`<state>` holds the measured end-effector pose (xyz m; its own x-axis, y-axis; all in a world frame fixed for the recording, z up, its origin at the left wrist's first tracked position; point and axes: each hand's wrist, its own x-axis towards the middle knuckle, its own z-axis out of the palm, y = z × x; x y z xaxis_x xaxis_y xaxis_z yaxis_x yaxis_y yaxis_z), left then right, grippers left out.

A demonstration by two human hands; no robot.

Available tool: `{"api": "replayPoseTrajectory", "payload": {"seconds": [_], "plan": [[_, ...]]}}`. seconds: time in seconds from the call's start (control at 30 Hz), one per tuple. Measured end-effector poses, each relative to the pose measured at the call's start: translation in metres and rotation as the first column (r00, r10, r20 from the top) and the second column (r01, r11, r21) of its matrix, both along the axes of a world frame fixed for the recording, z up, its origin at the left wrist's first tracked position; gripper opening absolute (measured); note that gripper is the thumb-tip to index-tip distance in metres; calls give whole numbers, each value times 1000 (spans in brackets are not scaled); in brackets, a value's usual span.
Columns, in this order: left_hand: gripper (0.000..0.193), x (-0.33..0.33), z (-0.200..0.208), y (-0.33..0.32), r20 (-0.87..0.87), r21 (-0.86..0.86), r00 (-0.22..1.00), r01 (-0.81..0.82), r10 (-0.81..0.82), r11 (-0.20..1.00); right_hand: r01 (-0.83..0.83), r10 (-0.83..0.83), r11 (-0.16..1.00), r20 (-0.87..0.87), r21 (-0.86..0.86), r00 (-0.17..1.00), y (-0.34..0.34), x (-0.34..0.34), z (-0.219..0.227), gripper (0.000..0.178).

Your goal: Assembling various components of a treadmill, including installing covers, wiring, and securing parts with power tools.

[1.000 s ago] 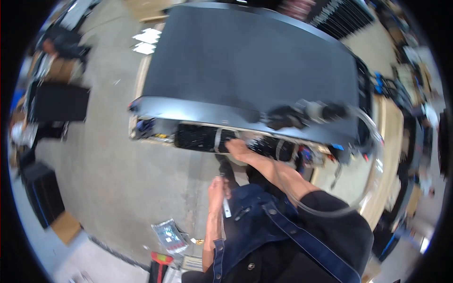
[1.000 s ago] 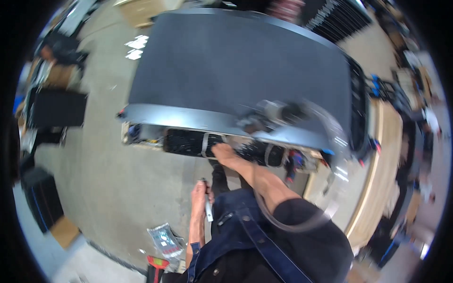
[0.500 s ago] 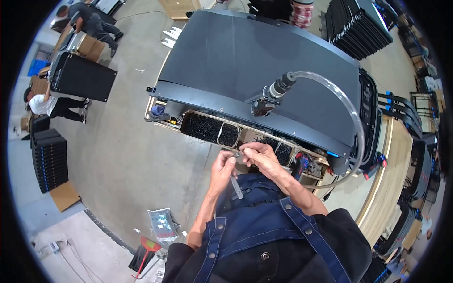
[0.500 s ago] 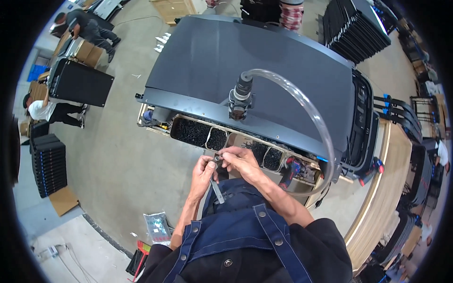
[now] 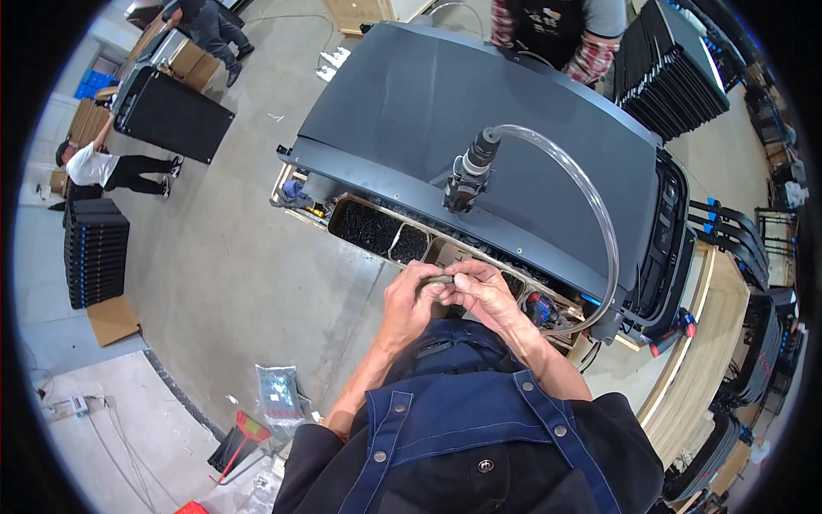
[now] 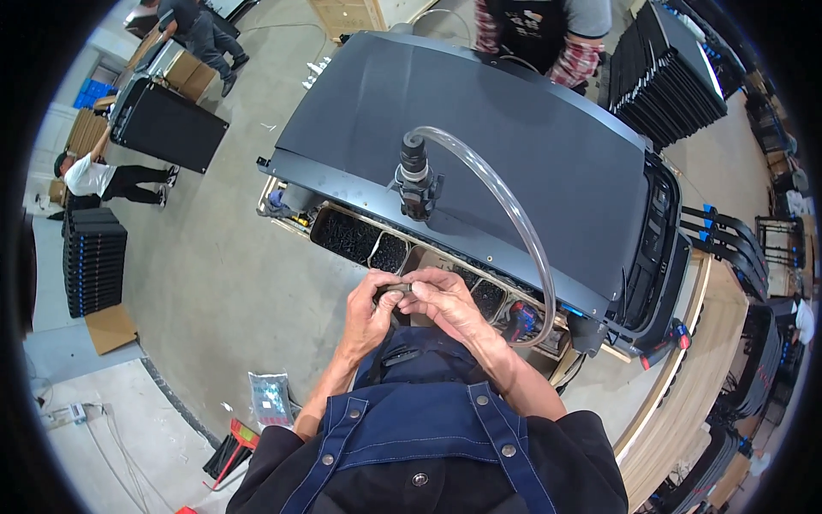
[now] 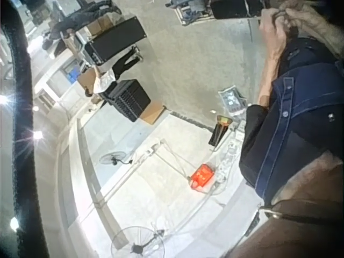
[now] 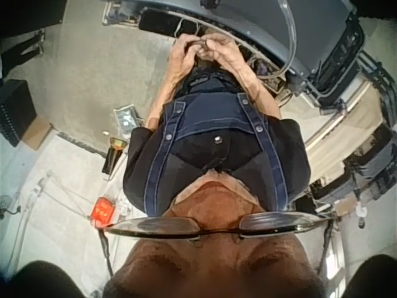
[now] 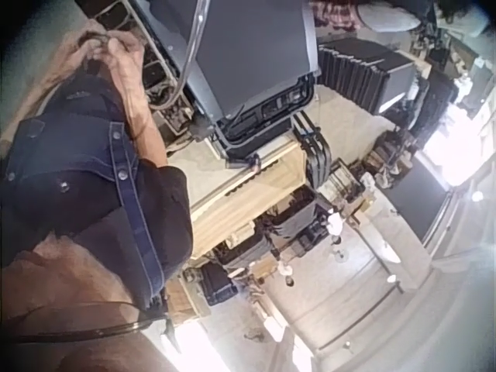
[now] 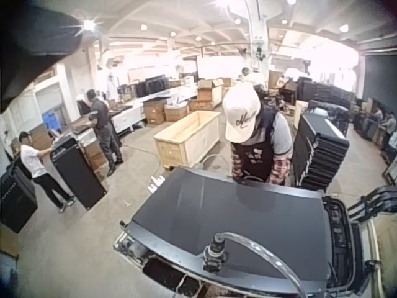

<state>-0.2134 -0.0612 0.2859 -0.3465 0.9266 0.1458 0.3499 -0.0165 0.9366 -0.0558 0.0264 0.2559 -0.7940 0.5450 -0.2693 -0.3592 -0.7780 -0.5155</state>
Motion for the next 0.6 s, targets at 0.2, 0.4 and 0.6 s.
{"api": "replayPoseTrajectory", "payload": {"seconds": [0.2, 0.4, 0.6], "plan": [[22, -20, 5, 4, -130, 16, 989, 68, -66, 998, -48, 38, 996, -135, -72, 990, -4, -13, -16, 26], [25, -39, 9, 8, -470, 157, 881, 132, -43, 979, -77, 4, 929, -199, -362, 980, -12, -25, -6, 19], [30, -68, -19, 20, -17, 106, 984, 178, -178, 978, 110, -112, 908, 18, -404, 994, -10, -51, -9, 17]]}}
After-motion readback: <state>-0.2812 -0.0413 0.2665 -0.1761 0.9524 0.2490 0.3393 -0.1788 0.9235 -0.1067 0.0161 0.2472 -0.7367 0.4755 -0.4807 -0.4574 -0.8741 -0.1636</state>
